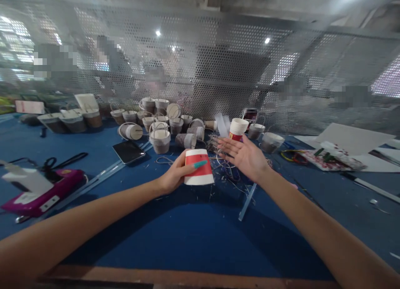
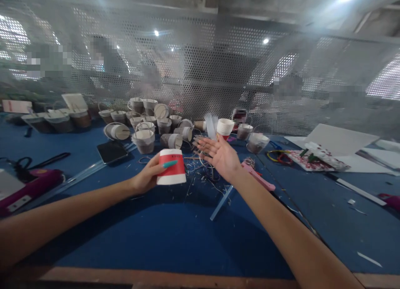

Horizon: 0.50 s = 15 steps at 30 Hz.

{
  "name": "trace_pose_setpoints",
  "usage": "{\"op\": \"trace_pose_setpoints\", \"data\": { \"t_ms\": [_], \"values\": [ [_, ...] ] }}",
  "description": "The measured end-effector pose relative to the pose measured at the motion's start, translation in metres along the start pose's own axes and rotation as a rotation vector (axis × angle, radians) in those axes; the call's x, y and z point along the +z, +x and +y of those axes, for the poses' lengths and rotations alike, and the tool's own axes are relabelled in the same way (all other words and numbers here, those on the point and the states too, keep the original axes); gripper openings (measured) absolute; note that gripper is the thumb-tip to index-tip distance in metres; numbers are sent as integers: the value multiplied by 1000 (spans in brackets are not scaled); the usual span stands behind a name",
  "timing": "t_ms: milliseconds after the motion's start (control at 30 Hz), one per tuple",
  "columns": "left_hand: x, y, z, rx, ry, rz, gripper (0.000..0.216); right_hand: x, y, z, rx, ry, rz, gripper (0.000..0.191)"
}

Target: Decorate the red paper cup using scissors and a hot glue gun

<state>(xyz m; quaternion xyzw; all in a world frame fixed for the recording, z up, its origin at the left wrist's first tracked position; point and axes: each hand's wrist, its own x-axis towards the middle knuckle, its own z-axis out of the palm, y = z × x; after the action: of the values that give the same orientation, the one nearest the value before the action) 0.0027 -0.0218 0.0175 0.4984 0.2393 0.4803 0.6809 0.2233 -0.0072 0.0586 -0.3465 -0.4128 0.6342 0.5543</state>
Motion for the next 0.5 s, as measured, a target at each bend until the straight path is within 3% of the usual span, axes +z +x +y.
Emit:
{"op": "trace_pose_setpoints", "data": {
  "t_ms": [200,367,500],
  "values": [
    [-1,-4,-4,-31,109,-124,49,-30,17,-15,-203,-34,178,8],
    [2,-5,-5,-91,188,-159,49,-35,18,-15,-246,-105,86,12],
    [0,-4,-7,-53,189,-116,50,-35,18,-22,-217,-143,53,12]
  ]
}}
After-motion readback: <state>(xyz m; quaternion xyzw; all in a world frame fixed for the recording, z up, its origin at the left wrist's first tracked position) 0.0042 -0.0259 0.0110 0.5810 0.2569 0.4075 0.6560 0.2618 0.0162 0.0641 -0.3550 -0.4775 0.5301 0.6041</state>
